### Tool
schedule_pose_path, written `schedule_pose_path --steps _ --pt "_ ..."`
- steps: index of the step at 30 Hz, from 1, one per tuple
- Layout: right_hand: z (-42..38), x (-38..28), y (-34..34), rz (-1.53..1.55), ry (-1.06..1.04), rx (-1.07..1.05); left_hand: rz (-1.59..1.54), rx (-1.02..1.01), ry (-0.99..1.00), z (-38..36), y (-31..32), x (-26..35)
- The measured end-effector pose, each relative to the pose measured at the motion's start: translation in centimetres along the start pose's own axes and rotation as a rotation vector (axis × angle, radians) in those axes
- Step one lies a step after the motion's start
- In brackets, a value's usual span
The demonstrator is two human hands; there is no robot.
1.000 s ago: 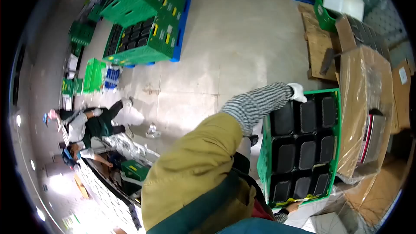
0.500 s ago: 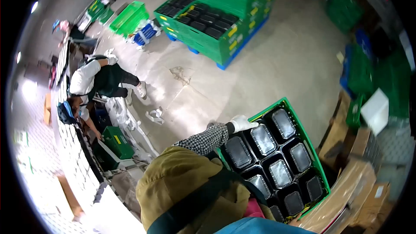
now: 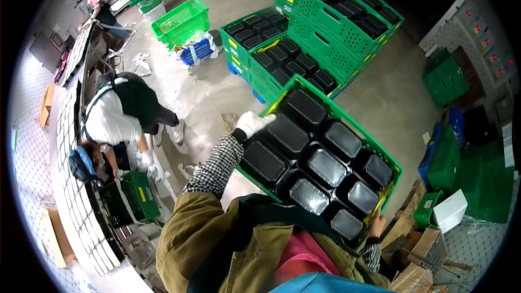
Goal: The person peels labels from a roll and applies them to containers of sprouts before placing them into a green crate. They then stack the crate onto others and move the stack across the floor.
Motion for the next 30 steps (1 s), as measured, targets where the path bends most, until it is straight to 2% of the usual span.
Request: schedule_pose_path --steps 1,3,5,6,7,9,10,11,13,14,15,17,18,19,21,23,25,26,27,28,29,30 --pt "2.7 -1.4 2.5 -0.017 0.016 -0.007 -0.02 0.001 -0.065 1.0 -2.2 1.2" --pt "8.1 -4.8 7.7 -0.001 -0.025 -0.052 0.015 0.077 -0.152 6.6 -3.7 -1.1" --pt "13.1 -10.4 13.0 0.016 -0.053 -0.104 -0.012 0.08 -0.192 10.3 -5.7 -0.1" --pt "16.2 -11.4 14.4 -0.07 -0.062 -0.132 -0.118 0.105 -0.236 13.2 -5.6 -2.5" --pt "17.5 -14.3 16.4 -0.054 -0.061 -0.138 -0.014 0.1 -0.239 15.4 -6.9 -1.9" --pt "20.2 -19.0 20.2 -0.061 -0.072 -0.195 -0.105 0.161 -0.179 21.3 -7.7 -3.6" --pt "21.7 -20.4 21.9 -0.094 -0.05 -0.185 -0.06 0.125 -0.284 23.0 -9.1 -1.7" --pt "23.9 -20.5 23.8 -0.078 -0.045 -0.174 -0.112 0.148 -0.261 27.0 -8.9 -4.1" --pt "26.3 -21.5 26.8 -0.066 -0.029 -0.146 -0.067 0.153 -0.232 31.6 -10.2 -2.2" --pt "27.3 -22.0 28.5 0.021 -0.015 -0.157 -0.03 0.151 -0.175 35.8 -9.8 -3.9" --pt "28.3 -22.6 30.4 0.005 0.007 -0.143 -0.205 0.174 0.026 38.4 -10.4 -1.8" --pt "29.6 -23.8 33.9 0.018 0.045 -0.092 0.055 0.032 -0.107 44.6 -11.7 -0.1" --pt "29.1 -23.1 35.3 0.0 0.077 -0.072 0.144 0.03 -0.086 46.9 -11.1 -0.8" --pt "31.2 -24.7 37.4 0.006 0.055 -0.034 0.211 0.064 -0.019 52.4 -10.6 0.0" --pt "33.0 -24.4 40.3 0.132 0.085 0.007 0.225 0.011 -0.031 59.2 -8.9 -0.8" --pt "35.3 -23.6 43.6 0.047 0.071 0.097 0.204 0.005 -0.019 66.7 -6.1 -4.2" --pt "38.2 -22.2 47.5 -0.108 0.043 0.185 0.027 0.06 0.018 75.1 -2.8 -11.0" --pt "40.4 -18.0 49.5 -0.411 -0.337 0.507 0.203 0.044 0.014 73.9 -3.4 -8.0" --pt "39.2 -21.5 49.9 -0.421 0.042 0.254 0.379 0.027 0.013 72.7 -4.0 -4.7" --pt "38.6 -23.5 49.8 -0.405 0.222 0.138 0.39 0.096 0.052 72.4 -4.0 -3.6" --pt "38.2 -23.5 50.1 -0.483 0.075 0.286 0.383 0.069 0.082 73.5 -3.2 -4.9" --pt "38.5 -23.5 50.1 -0.509 0.155 0.271 0.368 0.037 0.1 74.5 -2.4 -7.1"
Point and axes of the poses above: each hand's wrist, its own z-axis towards the middle knuckle, its own y-axis out of the palm, x = y × z, the point moved 4 cm from there along z, towards the middle knuckle, and after that the axes turned 10 degrees about -z, right-handed, at the moved point
